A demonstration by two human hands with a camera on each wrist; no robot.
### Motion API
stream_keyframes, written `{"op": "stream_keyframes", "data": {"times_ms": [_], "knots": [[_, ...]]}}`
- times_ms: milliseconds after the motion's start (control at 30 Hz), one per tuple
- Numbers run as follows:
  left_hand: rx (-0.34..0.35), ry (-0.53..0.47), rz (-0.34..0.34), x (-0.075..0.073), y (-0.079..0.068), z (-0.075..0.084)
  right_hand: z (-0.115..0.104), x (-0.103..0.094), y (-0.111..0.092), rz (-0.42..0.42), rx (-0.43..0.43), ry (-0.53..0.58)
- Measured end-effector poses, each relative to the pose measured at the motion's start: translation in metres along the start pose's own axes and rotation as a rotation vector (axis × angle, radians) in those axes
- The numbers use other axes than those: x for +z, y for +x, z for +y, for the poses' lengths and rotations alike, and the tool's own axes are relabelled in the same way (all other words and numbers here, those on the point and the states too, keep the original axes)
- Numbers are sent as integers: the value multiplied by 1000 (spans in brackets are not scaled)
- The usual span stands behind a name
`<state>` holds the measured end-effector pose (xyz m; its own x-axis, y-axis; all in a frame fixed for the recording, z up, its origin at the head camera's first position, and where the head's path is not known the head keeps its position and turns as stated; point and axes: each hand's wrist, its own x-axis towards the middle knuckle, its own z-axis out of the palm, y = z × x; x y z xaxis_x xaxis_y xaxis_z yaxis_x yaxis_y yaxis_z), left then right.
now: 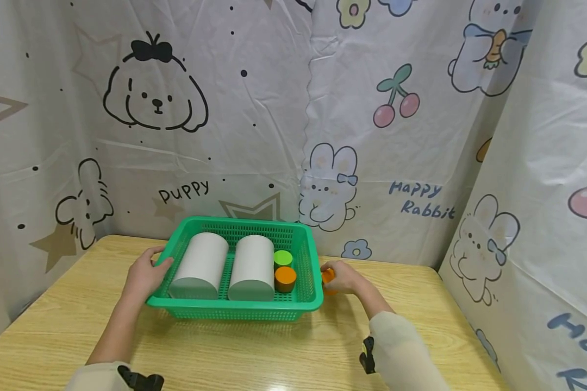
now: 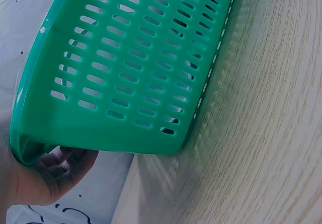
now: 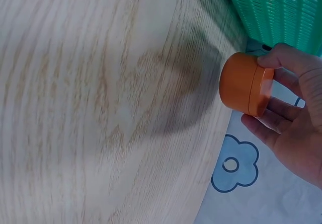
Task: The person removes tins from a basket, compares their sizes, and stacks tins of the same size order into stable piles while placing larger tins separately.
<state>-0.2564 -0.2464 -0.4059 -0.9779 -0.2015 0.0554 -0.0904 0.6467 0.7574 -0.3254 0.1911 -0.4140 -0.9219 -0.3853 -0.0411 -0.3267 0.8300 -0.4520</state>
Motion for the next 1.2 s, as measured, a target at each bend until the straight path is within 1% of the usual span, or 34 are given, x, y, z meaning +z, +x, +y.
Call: {"op": "stream_keyframes", "data": {"times_ms": [233, 600, 900, 1033, 1200], "knots": [[-2, -10, -9, -1, -1, 0, 0, 3, 3, 19, -5, -4], [-17, -8, -14, 0, 0, 0, 2, 8, 6, 48, 30, -7], [-16, -14, -13, 0, 0, 0, 5, 11, 7, 69, 16, -7], [-7, -11, -14, 1, 1, -1, 8, 13, 5, 70, 46, -2], [-8, -12, -19, 0, 2, -2, 10, 15, 3, 68, 81, 39]]}}
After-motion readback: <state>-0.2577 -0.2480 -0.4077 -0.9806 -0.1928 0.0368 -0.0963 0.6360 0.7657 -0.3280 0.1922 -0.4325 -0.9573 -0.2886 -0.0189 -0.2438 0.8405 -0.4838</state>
